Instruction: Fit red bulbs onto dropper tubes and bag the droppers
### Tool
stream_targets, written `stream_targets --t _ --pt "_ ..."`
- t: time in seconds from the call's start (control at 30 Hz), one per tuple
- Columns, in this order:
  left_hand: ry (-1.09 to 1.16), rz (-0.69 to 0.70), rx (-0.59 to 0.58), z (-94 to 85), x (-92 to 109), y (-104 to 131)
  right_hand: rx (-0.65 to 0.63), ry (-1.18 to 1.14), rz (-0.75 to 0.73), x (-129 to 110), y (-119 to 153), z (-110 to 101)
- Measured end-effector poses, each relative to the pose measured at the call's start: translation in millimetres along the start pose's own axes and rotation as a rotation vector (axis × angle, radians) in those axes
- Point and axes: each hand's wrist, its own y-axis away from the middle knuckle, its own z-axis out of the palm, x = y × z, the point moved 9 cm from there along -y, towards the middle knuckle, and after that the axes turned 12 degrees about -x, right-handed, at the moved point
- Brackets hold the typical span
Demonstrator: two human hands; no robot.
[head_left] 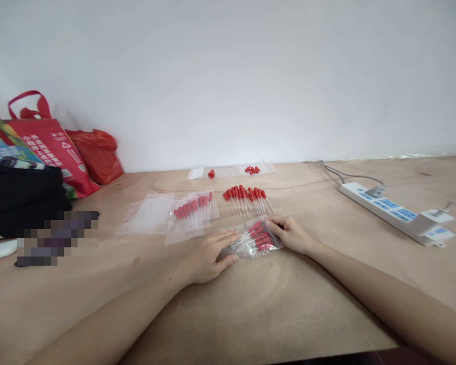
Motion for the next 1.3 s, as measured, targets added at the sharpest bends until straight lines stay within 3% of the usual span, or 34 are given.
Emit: stream_targets --t 0.13,0.3,0.6,0.77,0.87,1.0,1.1,1.2,1.3 --pt "0.01 -0.003 -0.001 0.9 -1 0 0.013 -0.088 0.028 4 0 3" --pt "0.014 -0.012 0.003 1.9 -3 1 0.149 0.02 0.013 4 4 -9" --pt "0.028 0.005 0.022 -0.4 -1 1 0.297 -0.089 -0.068 1 5 -19" --pt "0.052 0.032 0.082 -6.1 1 3 0.317 -0.122 -0.116 -4 1 -11" --pt "0.054 0.028 0.099 -6.7 -1 4 0.238 -0.076 -0.11 -9 -2 -14" --pt "0.044 0.022 0.074 -3.5 -2 4 0.004 0.122 -0.026 -10 -2 -34" --pt "0.032 0.017 0.05 -0.7 -3 4 -0.018 0.404 0.047 -7 3 -68" --pt "0.032 0.01 0.033 0.8 -4 3 0.156 0.787 0.019 -24 10 -98" --pt "0.042 0.002 0.027 0.4 -4 3 0.419 1.161 0.114 -42 20 -104"
